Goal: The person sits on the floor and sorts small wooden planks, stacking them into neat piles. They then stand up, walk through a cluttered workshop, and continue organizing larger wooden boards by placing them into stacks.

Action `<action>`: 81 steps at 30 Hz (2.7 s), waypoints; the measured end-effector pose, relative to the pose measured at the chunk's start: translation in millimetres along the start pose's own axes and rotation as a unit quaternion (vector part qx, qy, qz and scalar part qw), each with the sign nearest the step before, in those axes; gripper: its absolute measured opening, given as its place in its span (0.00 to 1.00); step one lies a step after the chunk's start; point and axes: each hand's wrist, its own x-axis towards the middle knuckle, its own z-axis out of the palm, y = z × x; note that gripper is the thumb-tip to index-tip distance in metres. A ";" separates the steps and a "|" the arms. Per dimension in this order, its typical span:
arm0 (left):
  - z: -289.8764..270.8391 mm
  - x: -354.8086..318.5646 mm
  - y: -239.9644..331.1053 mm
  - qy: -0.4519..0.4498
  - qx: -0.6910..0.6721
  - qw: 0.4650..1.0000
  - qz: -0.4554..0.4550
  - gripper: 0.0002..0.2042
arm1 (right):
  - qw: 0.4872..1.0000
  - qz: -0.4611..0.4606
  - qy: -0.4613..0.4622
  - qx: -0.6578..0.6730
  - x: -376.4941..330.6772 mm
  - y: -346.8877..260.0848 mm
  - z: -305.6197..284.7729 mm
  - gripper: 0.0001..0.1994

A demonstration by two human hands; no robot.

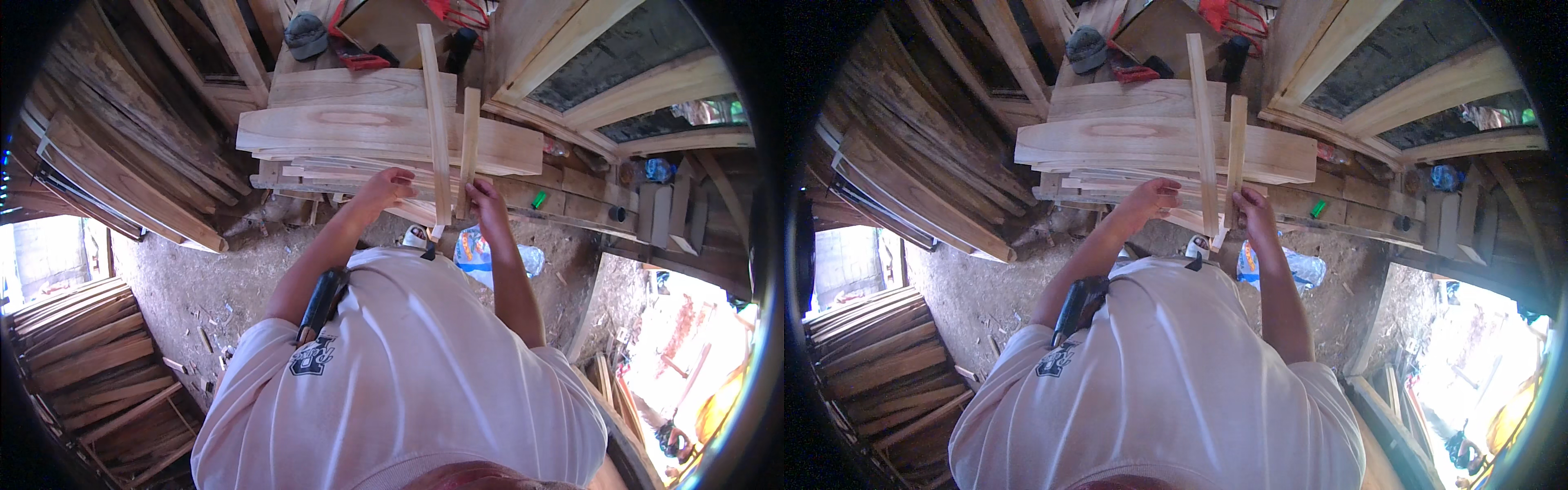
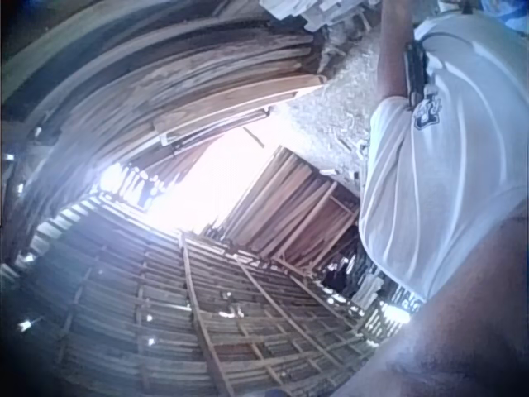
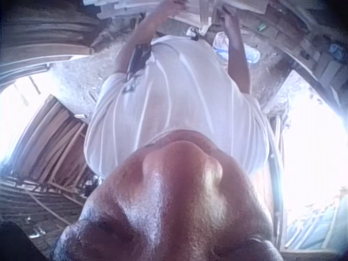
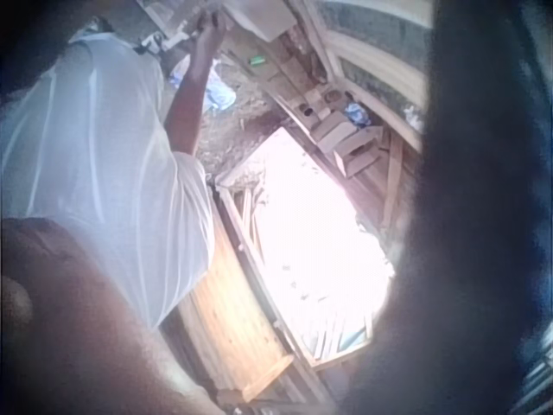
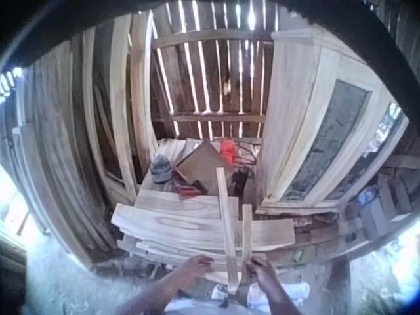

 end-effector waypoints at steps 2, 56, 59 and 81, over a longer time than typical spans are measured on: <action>2.0 -0.4 2.2 0.003 -0.033 0.999 -0.031 0.23 | 0.998 -0.003 0.011 -0.055 1.4 0.0 -0.4 0.14; -110.2 -236.7 -157.4 0.464 -0.346 0.801 0.152 0.09 | 0.865 0.170 -0.404 -0.245 -143.8 68.2 277.8 0.15; -112.0 -258.9 -180.8 0.502 -0.336 0.780 0.163 0.10 | 0.865 0.197 -0.405 -0.220 -174.5 75.9 295.3 0.16; 48.0 -292.8 -471.8 0.311 0.151 0.871 -0.349 0.42 | 0.917 0.391 -0.071 -0.045 16.5 352.0 106.2 0.06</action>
